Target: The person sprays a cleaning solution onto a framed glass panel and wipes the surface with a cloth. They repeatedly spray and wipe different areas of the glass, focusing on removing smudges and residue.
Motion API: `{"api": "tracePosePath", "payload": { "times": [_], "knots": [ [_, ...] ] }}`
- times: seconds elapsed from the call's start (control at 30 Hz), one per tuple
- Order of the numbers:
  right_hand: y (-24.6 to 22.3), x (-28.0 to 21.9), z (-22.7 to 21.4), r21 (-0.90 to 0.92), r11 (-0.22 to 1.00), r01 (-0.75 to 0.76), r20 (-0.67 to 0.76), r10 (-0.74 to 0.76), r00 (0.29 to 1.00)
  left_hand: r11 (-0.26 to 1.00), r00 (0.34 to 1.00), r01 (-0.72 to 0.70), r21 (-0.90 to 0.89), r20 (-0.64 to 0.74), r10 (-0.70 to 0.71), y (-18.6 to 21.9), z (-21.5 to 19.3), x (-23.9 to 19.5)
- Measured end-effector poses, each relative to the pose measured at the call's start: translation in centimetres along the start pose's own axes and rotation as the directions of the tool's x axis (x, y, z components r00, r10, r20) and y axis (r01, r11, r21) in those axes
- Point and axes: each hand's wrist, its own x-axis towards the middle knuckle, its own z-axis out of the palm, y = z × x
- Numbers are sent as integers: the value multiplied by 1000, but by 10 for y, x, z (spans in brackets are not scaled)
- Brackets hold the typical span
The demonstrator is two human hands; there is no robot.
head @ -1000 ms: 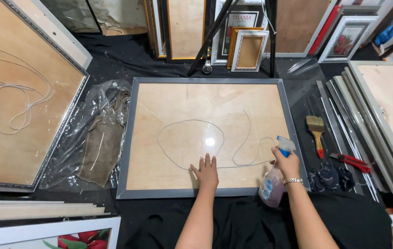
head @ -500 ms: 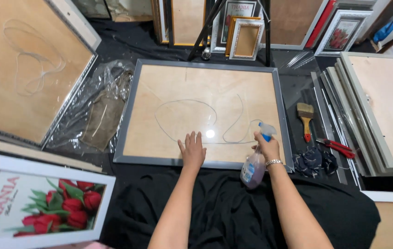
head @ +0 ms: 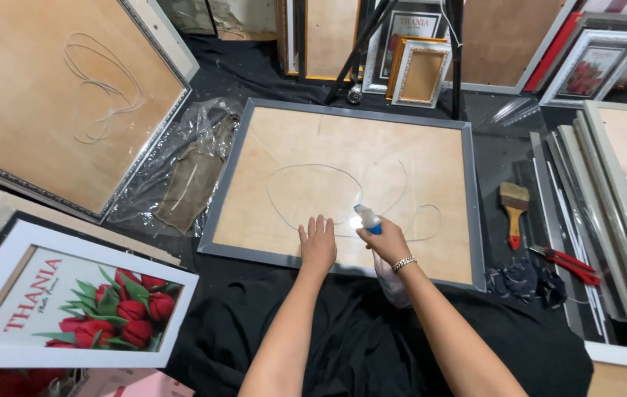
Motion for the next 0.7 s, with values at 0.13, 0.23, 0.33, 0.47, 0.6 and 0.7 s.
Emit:
{"api": "tracePosePath", "payload": {
  "times": [0.13, 0.23, 0.33, 0.47, 0.6, 0.7],
  "knots": [
    [-22, 34, 38, -11, 998, 69, 118, -67, 991, 991, 988, -126, 46, -84, 129, -37, 21, 4],
    [-36, 49, 55, -81, 992, 96, 188, -79, 979, 987, 966, -160, 23, -204, 162, -66, 56, 13],
    [-43, 57, 64, -101, 989, 105, 251, -76, 965, 995, 960, -84, -54, -271, 66, -80, 78, 14],
    [-51, 70, 70, -99, 991, 91, 258, -63, 964, 985, 958, -56, -165, -286, 6, -72, 89, 23],
    [-82, 91, 67, 12, 996, 87, 148, -88, 985, 967, 966, -57, -247, -258, -9, -54, 66, 21],
    [-85, 135, 76, 19, 995, 102, 49, -103, 994, 985, 950, -101, -139, -307, 54, -55, 68, 21]
  ]
}}
